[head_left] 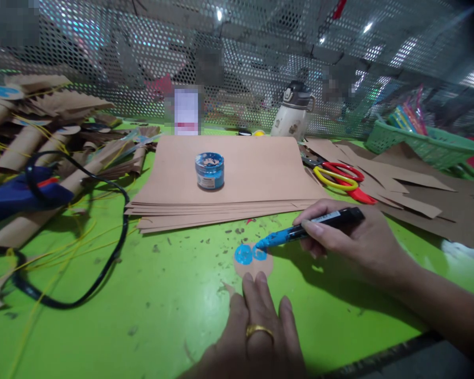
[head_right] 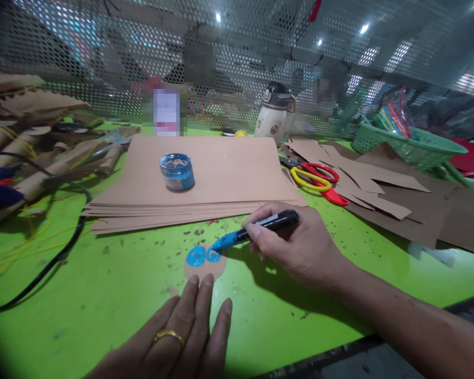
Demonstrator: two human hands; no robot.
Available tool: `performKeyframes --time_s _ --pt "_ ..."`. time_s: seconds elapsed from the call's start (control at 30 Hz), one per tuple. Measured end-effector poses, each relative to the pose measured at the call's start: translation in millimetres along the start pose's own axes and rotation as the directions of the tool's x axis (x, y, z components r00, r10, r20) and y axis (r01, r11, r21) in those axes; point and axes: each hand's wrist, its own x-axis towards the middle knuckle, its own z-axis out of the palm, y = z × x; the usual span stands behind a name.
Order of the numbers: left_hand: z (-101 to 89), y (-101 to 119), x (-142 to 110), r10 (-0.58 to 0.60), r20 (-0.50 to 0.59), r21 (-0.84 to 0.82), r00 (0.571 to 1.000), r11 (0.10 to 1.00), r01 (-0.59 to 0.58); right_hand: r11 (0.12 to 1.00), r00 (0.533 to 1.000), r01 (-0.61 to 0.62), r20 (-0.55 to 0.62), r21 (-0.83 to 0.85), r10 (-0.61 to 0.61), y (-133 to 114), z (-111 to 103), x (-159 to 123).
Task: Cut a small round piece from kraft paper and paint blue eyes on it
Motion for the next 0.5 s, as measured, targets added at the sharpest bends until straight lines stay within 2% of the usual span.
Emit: performKeyframes --time_s 0.13,0.27,0.5 --pt "1.5 0.5 -0.7 0.004 -0.010 0.002 1.000 1.000 -0.004 0.999 0.999 0.034 0.033 -0.003 -0.034 -1.7 0.0 -1.6" --pt "2.2 1.2 -1.1 -0.001 -0.004 0.000 1.000 1.000 0.001 0.999 0.998 0.010 0.060 -0.030 -0.008 -4.8 2.5 0.0" --pt "1.3 -1.4 0.1 0.021 0.002 0.012 1.000 1.000 -0.021 1.000 0.999 0.004 0.051 -0.010 -0.003 -4.4 3.4 2.4"
